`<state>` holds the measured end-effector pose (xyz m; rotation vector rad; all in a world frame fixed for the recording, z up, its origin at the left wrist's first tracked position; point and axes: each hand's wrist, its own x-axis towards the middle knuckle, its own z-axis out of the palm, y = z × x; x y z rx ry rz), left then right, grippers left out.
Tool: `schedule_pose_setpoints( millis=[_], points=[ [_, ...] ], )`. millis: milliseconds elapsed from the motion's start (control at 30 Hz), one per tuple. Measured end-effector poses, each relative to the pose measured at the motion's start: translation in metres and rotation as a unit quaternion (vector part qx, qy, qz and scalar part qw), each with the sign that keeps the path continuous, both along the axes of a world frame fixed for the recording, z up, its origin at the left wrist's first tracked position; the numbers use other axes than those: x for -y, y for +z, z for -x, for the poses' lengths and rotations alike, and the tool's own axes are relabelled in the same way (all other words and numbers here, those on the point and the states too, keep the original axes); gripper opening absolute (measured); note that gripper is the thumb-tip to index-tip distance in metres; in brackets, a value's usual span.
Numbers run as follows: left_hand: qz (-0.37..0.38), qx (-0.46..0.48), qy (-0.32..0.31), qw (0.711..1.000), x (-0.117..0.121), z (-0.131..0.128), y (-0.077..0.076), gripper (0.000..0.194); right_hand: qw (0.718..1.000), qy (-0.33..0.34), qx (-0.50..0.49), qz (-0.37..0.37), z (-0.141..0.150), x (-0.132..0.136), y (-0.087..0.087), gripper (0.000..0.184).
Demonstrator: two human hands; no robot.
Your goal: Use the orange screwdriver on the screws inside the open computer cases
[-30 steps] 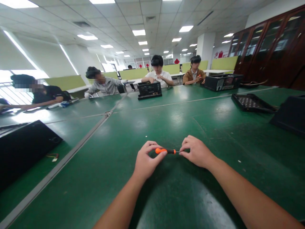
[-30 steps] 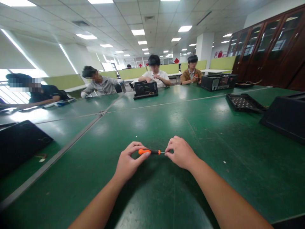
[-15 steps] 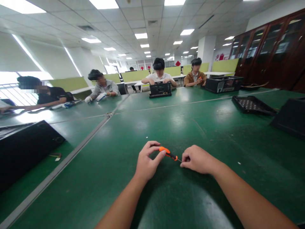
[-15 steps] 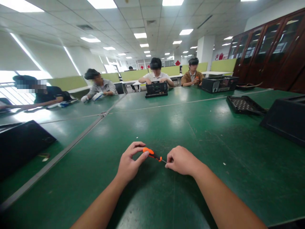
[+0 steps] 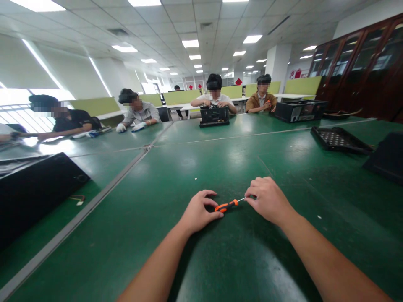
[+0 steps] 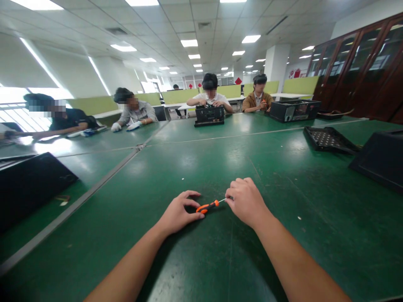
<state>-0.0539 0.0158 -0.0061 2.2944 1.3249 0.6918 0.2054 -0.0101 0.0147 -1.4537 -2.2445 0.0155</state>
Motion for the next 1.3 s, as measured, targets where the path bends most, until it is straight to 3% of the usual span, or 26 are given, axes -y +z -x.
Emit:
schedule_pose_setpoints(
  millis=[100,233,467,667,867,967,1100,1200,1300],
  points=[
    [-0.013,0.015,0.012,1.000,0.000,-0.002,-0.003,0.017,1.000,-0.014,-0.003,-0.010,-0.004,0.000,0.003,0.005],
    [-0.041,0.097,0.038,0.994,0.003,-0.002,0.005,0.013,0.999,-0.023,-0.016,0.024,-0.003,-0.001,-0.001,0.006],
    [-0.134,0.221,0.058,0.964,0.013,-0.009,0.013,0.015,0.989,0.042,-0.038,0.133,0.015,-0.001,-0.020,0.005],
    [-0.110,0.177,0.037,0.977,0.014,-0.008,0.016,0.014,0.991,0.024,-0.040,0.122,0.012,-0.003,-0.020,0.006],
    [-0.003,0.019,0.029,0.999,0.011,-0.011,0.002,0.016,0.998,-0.022,-0.038,0.049,0.012,-0.003,-0.014,0.013],
    [0.006,-0.014,0.021,1.000,0.013,-0.015,-0.003,0.015,0.999,-0.022,-0.041,0.028,0.015,-0.001,-0.010,0.018],
    [-0.012,0.012,0.033,0.999,0.014,-0.015,0.002,0.015,0.997,-0.035,-0.057,0.034,0.015,0.000,-0.008,0.014],
    [-0.041,0.078,0.049,0.995,0.015,-0.014,0.009,0.014,0.994,-0.032,-0.077,0.076,0.015,-0.002,-0.013,0.006],
    [-0.090,0.135,0.065,0.985,0.018,-0.015,0.015,0.015,0.987,-0.010,-0.097,0.128,0.019,-0.004,-0.021,0.008]
  ],
)
